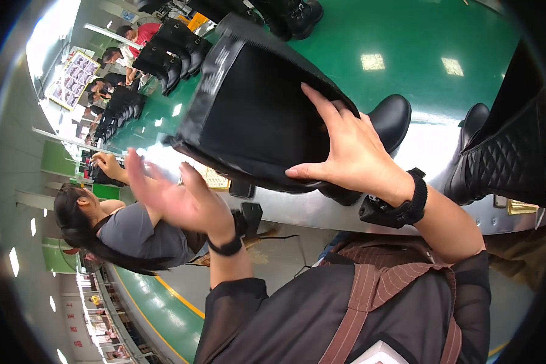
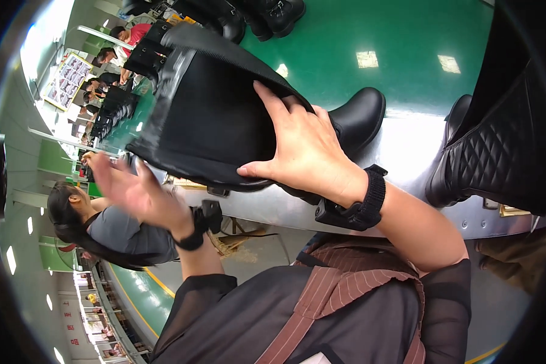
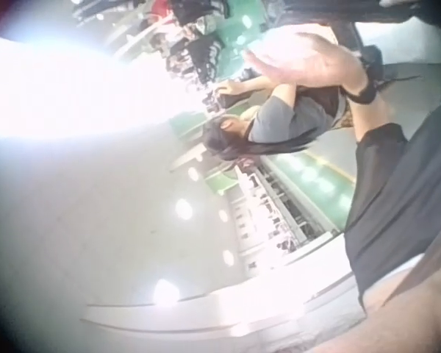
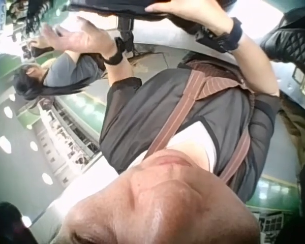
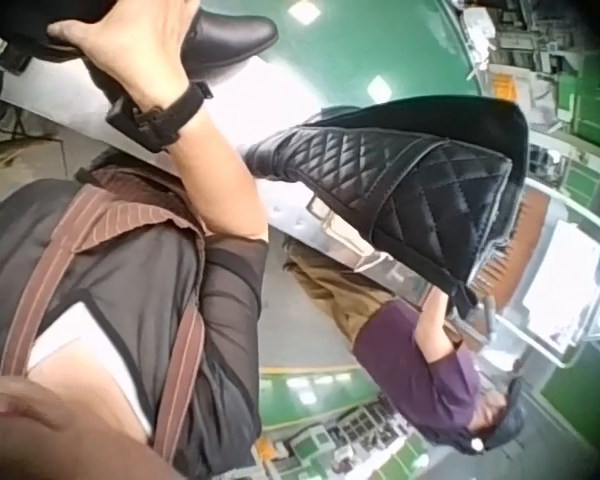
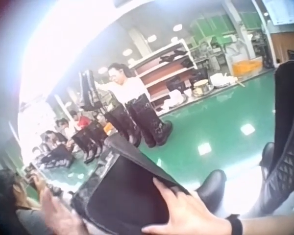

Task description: Inspecting and checking black leather boots on a factory assembly line.

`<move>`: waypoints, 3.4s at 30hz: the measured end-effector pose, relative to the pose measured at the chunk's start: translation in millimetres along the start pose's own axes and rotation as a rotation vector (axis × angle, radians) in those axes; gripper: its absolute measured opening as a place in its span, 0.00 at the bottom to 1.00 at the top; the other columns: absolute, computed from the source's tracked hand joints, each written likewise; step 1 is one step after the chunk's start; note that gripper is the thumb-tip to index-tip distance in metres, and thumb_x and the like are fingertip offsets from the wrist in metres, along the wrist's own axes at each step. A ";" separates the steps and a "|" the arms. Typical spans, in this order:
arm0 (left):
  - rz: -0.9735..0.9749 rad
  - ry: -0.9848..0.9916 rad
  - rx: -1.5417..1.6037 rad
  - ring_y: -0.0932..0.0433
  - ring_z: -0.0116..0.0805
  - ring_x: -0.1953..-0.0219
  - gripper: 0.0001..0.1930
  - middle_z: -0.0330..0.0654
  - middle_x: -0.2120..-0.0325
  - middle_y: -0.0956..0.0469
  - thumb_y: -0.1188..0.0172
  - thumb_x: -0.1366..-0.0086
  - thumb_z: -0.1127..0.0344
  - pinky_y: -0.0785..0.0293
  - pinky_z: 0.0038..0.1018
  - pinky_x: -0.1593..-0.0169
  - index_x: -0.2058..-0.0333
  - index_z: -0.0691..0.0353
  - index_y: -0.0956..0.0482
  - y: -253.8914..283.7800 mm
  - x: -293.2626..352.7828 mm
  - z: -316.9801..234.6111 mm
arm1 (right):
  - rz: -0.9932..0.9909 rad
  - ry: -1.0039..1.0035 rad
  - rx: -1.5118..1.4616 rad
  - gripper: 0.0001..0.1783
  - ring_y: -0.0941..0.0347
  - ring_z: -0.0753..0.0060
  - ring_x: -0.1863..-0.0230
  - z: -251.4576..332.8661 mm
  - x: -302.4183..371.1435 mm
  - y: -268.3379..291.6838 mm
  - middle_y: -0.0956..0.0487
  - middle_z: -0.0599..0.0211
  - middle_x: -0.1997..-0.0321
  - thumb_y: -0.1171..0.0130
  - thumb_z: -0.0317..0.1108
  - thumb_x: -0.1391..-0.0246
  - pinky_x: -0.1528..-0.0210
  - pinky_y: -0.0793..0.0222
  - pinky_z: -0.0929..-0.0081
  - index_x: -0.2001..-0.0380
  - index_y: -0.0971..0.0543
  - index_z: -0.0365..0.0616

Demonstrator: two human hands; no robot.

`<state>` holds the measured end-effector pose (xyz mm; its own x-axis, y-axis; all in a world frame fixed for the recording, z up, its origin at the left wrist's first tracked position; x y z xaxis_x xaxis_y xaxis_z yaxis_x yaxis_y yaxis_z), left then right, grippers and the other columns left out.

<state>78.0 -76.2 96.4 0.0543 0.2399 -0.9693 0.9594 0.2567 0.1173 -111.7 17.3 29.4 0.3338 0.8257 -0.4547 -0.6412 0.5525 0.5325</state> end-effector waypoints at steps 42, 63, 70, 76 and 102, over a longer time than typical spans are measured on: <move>0.247 1.571 1.357 0.24 0.32 0.68 0.04 0.40 0.75 0.21 0.43 0.47 0.75 0.30 0.27 0.57 0.76 0.64 0.20 -44.5 77.0 -13.0 | -0.008 -0.801 -1.672 0.25 0.24 0.58 0.51 -115.9 -9.4 18.1 0.23 0.55 0.49 0.50 0.46 0.36 0.47 0.27 0.62 0.49 0.28 0.32; 0.347 1.544 1.583 0.23 0.39 0.56 0.09 0.48 0.61 0.20 0.42 0.40 0.70 0.33 0.35 0.42 0.64 0.70 0.21 -76.6 69.7 -52.3 | -0.927 -0.868 0.805 0.11 0.20 0.71 0.70 -140.6 338.6 355.8 0.18 0.60 0.74 0.39 0.37 0.48 0.65 0.28 0.76 0.66 0.18 0.41; 0.349 1.553 1.512 0.24 0.41 0.54 0.10 0.47 0.59 0.20 0.42 0.40 0.69 0.34 0.38 0.41 0.62 0.68 0.21 -77.3 74.6 -67.3 | -0.619 -1.061 0.888 0.09 0.20 0.56 0.66 -187.0 334.5 371.5 0.18 0.55 0.71 0.36 0.37 0.56 0.62 0.26 0.64 0.71 0.15 0.47; 0.176 1.572 1.333 0.24 0.33 0.59 0.06 0.42 0.65 0.20 0.41 0.45 0.72 0.32 0.29 0.47 0.67 0.66 0.20 -67.4 69.0 -69.2 | -0.369 -0.974 0.982 0.16 0.24 0.44 0.69 -185.4 331.9 384.9 0.22 0.45 0.73 0.43 0.42 0.52 0.69 0.32 0.55 0.73 0.20 0.36; 0.215 1.471 1.387 0.24 0.33 0.60 0.06 0.40 0.66 0.20 0.43 0.42 0.71 0.34 0.30 0.47 0.67 0.65 0.20 -63.1 84.6 -92.3 | -1.067 0.374 0.830 0.08 0.29 0.74 0.74 42.5 223.0 272.8 0.22 0.51 0.63 0.52 0.21 0.38 0.66 0.26 0.79 0.58 0.29 0.25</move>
<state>-3.6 14.2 27.0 0.6373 0.7706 -0.0077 0.5318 -0.4470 -0.7193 -182.8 357.0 103.6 0.1093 -0.0355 -0.9934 0.4358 0.8999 0.0158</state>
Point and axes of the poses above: each hand's wrist, its own x-axis away from the middle knuckle, its own y-axis out of the back of the hand, z = x × y, the point moved 2 cm from there along -x, towards the middle knuckle
